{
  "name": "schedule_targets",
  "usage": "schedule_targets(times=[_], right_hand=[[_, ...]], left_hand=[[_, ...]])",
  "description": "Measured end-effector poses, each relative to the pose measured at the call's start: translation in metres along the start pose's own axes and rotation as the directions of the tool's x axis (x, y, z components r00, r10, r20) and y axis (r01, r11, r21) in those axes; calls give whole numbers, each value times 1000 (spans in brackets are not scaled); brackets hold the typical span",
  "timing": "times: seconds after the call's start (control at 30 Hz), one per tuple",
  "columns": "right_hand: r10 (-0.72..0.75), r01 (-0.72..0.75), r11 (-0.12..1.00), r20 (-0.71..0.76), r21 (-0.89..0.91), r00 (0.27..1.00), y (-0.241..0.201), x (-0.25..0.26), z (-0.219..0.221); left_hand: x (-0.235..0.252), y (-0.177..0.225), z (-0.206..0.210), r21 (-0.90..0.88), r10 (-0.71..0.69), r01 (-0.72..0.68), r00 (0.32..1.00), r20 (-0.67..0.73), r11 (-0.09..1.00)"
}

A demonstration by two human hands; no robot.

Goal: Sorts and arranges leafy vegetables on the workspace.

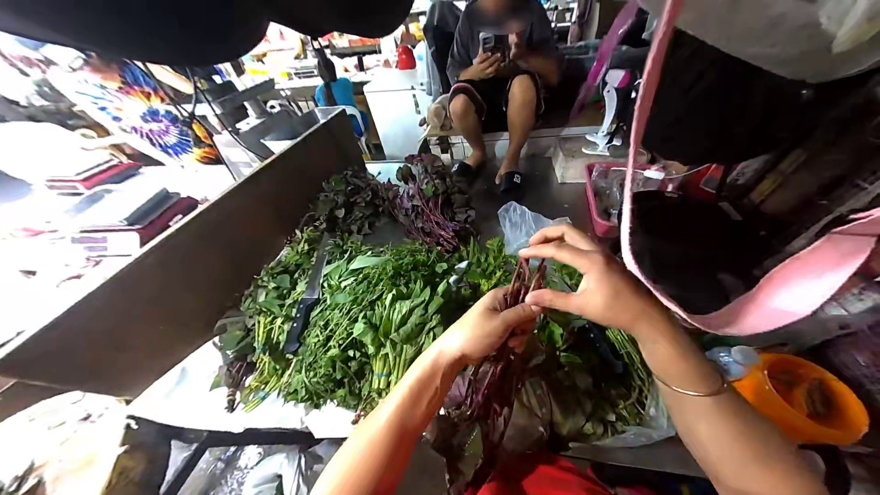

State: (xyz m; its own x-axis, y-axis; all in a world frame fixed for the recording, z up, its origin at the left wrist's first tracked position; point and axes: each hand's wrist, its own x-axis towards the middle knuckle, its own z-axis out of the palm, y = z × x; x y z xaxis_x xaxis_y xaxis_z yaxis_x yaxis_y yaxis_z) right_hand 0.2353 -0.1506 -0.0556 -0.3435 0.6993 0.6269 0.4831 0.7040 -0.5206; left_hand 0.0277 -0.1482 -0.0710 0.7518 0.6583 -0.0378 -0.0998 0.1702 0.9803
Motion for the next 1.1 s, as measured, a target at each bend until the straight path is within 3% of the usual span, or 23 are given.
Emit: schedule_targets(times=[0.13,0.3,0.5,0.63,0.77,0.83,0.9,1.0,1.07,1.1], right_hand=[[-127,121,991,-127,-55,984,-6,4,8],[-164,176,983,-189,47,968,-7,16,-3],[107,-17,904,-188,427,976,-5,25,11],[240,-102,815,-171,570,956,-9,29,22],[84,-13,866,-120,500,989,0,27,16],[-19,60,936,-122,347,992,-4,26,9],[-28,64,962,-137,267,990,-9,27,8],[144,-23,902,-250,431,957,10,24,13],[276,-29,868,-434,495,858,49,15,-10],[392,-117,847,-460,519,797,55,8,-30]], left_hand=[[-4,10,18,102,56,-49,996,-71,994],[-11,11,29,26,173,-172,980,-102,985],[-11,7,35,49,161,-155,970,-181,987],[-10,7,35,2,135,-138,965,-225,990],[-14,6,32,-25,130,-137,975,-181,990],[-16,7,30,-1,134,-136,977,-166,991],[-16,8,30,44,130,-124,975,-178,991],[-15,5,33,93,110,-93,973,-201,991],[-23,-3,37,118,98,-78,980,-173,990],[-27,-8,38,96,86,-70,982,-169,993]])
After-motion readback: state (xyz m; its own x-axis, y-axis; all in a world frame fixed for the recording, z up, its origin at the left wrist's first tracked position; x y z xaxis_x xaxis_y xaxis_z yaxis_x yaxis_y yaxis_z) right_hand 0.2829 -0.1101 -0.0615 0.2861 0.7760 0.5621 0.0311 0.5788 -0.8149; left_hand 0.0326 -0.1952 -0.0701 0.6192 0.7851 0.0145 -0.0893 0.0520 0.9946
